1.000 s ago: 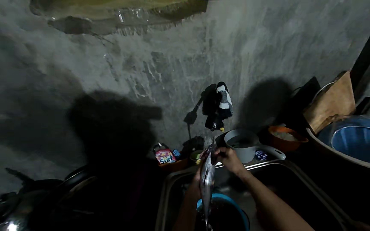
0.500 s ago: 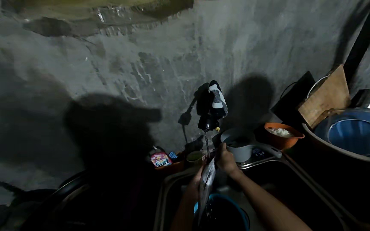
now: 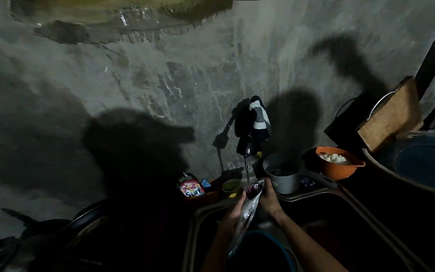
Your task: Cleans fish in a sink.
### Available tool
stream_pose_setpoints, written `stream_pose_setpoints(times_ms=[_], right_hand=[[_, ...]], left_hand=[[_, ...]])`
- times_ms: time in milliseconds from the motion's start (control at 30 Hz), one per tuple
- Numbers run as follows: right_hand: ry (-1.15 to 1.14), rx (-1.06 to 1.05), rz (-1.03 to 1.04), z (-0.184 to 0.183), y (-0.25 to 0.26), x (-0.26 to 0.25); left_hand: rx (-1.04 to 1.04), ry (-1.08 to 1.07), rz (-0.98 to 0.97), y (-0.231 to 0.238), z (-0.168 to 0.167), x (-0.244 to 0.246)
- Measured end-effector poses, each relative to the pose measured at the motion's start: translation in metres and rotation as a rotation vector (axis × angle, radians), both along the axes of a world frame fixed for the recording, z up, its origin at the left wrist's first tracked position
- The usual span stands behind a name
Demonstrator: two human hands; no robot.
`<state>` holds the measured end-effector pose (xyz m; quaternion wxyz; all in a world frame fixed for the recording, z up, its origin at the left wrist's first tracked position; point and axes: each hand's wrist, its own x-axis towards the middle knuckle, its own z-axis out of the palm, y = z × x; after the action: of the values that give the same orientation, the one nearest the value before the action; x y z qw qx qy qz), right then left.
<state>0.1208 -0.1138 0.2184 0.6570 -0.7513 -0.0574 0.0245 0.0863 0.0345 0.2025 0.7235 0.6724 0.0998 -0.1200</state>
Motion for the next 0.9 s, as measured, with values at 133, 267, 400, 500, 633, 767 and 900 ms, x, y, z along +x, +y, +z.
stream_pose_setpoints(times_ms=[133, 267, 400, 500, 633, 767, 900], right_hand=[[-0.064, 0.002, -0.065, -0.007, 0.006, -0.001], [-0.141, 0.08, -0.076, -0.018, 0.009, -0.002], [-0.122, 0.139, -0.087, -0.016, 0.013, -0.004], [-0.125, 0.177, -0.109, -0.017, 0.016, -0.005], [-0.14, 0.268, -0.062, -0.017, 0.016, -0.005], [-0.088, 0.374, 0.016, -0.012, 0.012, -0.005], [-0.099, 0.374, -0.054, -0.006, 0.015, -0.011]], left_hand=[[0.155, -0.034, 0.039, -0.001, 0.009, -0.003], [0.372, 0.01, 0.089, 0.004, 0.015, -0.006], [0.429, 0.038, 0.147, 0.008, 0.013, -0.004], [0.472, 0.017, 0.167, 0.007, 0.018, -0.006], [0.483, 0.005, 0.226, 0.002, 0.025, -0.01], [0.457, -0.032, 0.277, 0.0, 0.028, -0.014], [0.455, -0.057, 0.296, -0.003, 0.034, -0.019]])
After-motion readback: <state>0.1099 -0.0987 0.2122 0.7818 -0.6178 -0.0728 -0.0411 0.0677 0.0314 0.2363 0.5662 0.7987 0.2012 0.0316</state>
